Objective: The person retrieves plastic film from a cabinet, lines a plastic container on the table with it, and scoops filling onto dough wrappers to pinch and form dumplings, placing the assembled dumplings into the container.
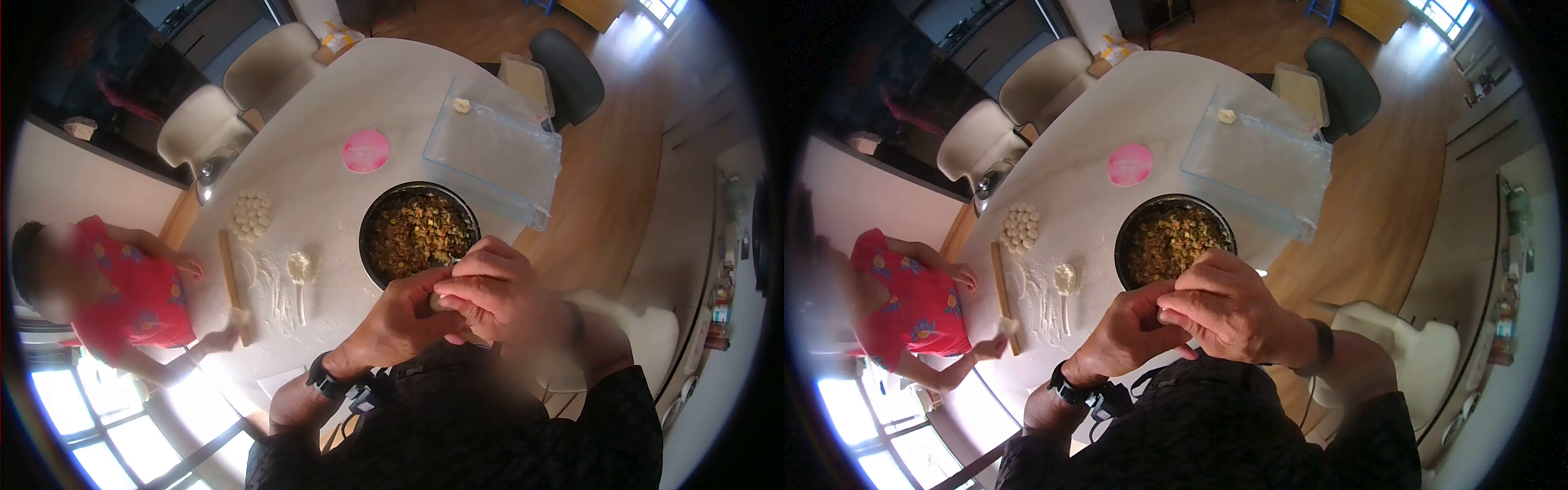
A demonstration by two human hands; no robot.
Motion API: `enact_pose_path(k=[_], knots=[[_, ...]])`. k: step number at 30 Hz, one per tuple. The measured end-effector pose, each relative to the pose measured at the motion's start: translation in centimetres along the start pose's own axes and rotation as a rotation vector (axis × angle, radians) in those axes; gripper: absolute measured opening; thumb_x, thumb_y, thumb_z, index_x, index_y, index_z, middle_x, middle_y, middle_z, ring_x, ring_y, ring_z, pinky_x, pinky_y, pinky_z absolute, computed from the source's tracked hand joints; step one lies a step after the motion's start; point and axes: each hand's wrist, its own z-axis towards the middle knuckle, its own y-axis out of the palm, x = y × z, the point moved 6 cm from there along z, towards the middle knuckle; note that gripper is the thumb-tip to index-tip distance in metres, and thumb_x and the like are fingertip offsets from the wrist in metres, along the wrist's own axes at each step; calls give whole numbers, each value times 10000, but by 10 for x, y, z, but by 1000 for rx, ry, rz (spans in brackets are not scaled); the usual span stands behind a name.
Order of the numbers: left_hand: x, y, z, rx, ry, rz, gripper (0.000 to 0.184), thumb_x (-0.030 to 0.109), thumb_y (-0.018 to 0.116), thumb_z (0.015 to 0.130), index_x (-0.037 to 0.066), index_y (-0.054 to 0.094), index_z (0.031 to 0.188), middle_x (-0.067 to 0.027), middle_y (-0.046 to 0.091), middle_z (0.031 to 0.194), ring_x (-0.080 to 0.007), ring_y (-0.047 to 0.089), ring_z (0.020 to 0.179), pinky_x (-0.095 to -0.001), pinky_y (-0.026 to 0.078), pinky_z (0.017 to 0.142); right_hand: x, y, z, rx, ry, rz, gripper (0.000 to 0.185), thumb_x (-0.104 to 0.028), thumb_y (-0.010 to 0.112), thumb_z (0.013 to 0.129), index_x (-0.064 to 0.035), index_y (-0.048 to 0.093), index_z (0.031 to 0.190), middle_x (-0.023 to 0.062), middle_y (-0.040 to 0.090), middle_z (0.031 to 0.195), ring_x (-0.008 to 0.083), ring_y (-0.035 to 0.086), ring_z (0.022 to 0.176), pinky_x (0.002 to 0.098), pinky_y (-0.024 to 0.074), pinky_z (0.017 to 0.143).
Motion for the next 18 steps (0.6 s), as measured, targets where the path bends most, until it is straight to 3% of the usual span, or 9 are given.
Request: enact_pose_path(k=[2,5,9,10,16,18], knots=[[-1,-3,-1,42,-14,33,460,-17,653,957,-33,507,1393,-75,683,1130,-108,671,1007,-269,589,825,-4,-9,6,0,53,-22,363,-136,800,842,1,696,1162,95,646,964,270,604,805,394,509,715],[11,2,-4,65,-48,-167,496,-26,651,960,-28,484,1426,-98,678,1180,-162,694,1055,-298,613,848,7,-15,-7,66,168,131,428,-162,778,871,0,665,1251,116,644,984,287,609,837,406,507,740],[7,5,-3,26,-26,-167,577,-26,666,954,-24,433,1482,-125,669,1217,-199,702,1082,-311,623,854,12,-5,-22,32,67,76,355,-174,779,881,-15,709,1190,104,649,981,253,618,774,367,509,671],[7,6,-3,25,-23,-162,593,-26,669,953,-25,422,1492,-130,668,1218,-199,701,1079,-310,623,852,10,-6,-20,68,62,69,285,-151,795,862,-22,739,1110,87,654,951,236,615,740,353,506,641],[10,5,-4,22,0,-151,625,-48,666,949,-31,395,1512,-141,662,1232,-204,692,1098,-318,626,860,2,-17,-15,207,187,137,204,-87,827,805,-27,753,986,80,663,899,239,619,730,355,508,645],[10,7,-4,16,5,-170,630,-57,664,948,-29,391,1515,-140,657,1244,-203,690,1101,-317,625,867,5,-13,-18,169,106,99,220,-102,825,814,-24,755,1008,89,664,917,240,620,735,353,507,646]])
